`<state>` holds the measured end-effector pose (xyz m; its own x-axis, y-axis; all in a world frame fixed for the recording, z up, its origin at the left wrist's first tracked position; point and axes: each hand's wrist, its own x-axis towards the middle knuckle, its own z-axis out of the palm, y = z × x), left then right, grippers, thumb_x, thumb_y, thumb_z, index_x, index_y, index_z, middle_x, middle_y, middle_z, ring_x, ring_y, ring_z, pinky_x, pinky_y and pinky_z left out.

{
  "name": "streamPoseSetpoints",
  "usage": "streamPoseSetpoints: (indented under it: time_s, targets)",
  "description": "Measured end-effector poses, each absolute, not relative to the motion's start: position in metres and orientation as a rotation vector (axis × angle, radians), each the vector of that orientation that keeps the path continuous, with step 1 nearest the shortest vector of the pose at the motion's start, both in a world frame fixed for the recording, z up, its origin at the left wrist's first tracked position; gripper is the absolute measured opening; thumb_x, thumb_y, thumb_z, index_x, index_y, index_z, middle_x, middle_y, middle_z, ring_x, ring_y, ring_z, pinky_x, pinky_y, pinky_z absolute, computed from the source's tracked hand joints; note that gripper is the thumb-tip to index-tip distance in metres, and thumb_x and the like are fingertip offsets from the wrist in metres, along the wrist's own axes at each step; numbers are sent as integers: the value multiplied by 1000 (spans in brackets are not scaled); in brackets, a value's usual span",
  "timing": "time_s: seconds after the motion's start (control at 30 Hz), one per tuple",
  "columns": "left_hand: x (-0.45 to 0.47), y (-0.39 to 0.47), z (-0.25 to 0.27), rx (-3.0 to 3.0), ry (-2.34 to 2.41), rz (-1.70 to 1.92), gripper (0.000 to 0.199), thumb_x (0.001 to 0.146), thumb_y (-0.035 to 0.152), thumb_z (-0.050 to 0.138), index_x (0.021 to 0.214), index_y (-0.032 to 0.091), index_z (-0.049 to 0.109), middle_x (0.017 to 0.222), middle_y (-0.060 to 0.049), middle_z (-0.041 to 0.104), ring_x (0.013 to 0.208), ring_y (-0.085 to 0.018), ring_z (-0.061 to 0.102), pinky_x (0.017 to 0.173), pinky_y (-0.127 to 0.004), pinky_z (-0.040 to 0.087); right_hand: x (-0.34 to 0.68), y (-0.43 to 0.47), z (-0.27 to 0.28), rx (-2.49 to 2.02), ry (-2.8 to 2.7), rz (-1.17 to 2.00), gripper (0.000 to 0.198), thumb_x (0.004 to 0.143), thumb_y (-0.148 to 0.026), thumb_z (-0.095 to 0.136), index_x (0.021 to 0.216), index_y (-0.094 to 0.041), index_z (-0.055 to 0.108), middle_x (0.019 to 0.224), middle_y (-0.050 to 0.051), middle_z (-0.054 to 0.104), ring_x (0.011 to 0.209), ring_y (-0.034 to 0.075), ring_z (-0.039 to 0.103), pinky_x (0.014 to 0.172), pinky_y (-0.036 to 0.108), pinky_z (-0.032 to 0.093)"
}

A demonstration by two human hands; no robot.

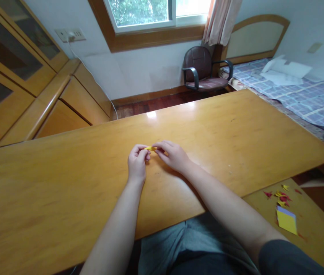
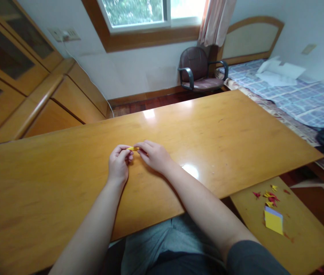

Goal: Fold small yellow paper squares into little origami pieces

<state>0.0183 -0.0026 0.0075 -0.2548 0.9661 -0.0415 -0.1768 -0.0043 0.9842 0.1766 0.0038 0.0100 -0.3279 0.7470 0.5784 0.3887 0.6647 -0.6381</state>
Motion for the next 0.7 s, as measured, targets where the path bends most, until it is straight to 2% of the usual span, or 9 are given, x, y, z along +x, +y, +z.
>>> streamPoseSetpoints:
  time_s: [0.2,0.5,0.7]
  targets:
    - [18,0,3,923,1364,1549,9,70,22,59,76,18,63,57,5,55,45,-7,44,41,-18,27,176,2,11,-894,-1928,535,21,95,-18,52,110,-17,66,92,7,69,81,16,63,77,27,51]
    - [15,-2,3,1013,1255,1556,19,70,18,60,89,19,66,80,1,63,61,-9,55,57,-20,43,180,12,7,-1006,-1524,1073,27,85,-25,62,112,-18,62,79,0,66,70,13,64,71,27,51]
    - [14,-1,-1,1317,1289,1362,23,75,30,74,95,18,70,90,-4,68,76,-15,60,68,-25,48,179,13,4,-995,-1410,1214,29,83,-26,64,110,-18,61,74,-2,64,67,12,64,69,27,50]
